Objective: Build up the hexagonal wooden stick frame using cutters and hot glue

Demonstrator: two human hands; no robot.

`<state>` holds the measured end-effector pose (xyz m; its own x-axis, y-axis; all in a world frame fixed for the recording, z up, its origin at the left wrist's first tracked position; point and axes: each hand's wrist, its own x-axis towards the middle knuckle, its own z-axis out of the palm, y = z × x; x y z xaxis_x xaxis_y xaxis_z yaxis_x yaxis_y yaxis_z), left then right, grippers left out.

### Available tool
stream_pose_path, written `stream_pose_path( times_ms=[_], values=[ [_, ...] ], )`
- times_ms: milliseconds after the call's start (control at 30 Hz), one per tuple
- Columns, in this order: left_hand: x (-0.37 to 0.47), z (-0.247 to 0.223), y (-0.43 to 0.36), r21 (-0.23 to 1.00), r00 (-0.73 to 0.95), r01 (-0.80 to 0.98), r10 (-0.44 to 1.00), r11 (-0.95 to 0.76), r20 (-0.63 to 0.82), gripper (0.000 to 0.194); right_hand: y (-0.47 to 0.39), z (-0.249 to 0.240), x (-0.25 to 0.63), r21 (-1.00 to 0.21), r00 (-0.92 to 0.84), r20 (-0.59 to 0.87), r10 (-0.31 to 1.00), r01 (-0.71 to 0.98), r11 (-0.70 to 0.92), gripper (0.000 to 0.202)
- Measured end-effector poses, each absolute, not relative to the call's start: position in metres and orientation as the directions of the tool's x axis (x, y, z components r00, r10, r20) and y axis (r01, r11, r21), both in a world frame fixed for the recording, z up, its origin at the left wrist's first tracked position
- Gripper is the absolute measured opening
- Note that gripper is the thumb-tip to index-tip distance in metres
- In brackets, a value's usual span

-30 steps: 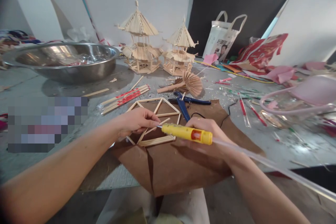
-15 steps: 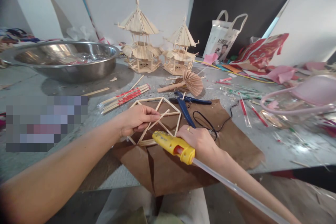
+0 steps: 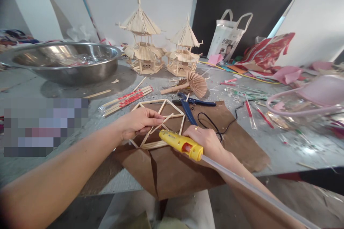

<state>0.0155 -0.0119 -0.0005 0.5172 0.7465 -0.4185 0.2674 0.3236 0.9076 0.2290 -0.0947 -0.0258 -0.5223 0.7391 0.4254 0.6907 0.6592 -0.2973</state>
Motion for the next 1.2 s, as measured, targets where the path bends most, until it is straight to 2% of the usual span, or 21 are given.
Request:
stream_pose_path(
  times_ms=[1200],
  values=[
    [0.0149,0.0011,-0.0127,0.907,0.522,0.278,0.742,0.318,-0.420,0.018,-0.0930,-0.0287,0.2324,-0.320,-0.415,0.466,0.781,0.744,0.586,0.014]
  ],
)
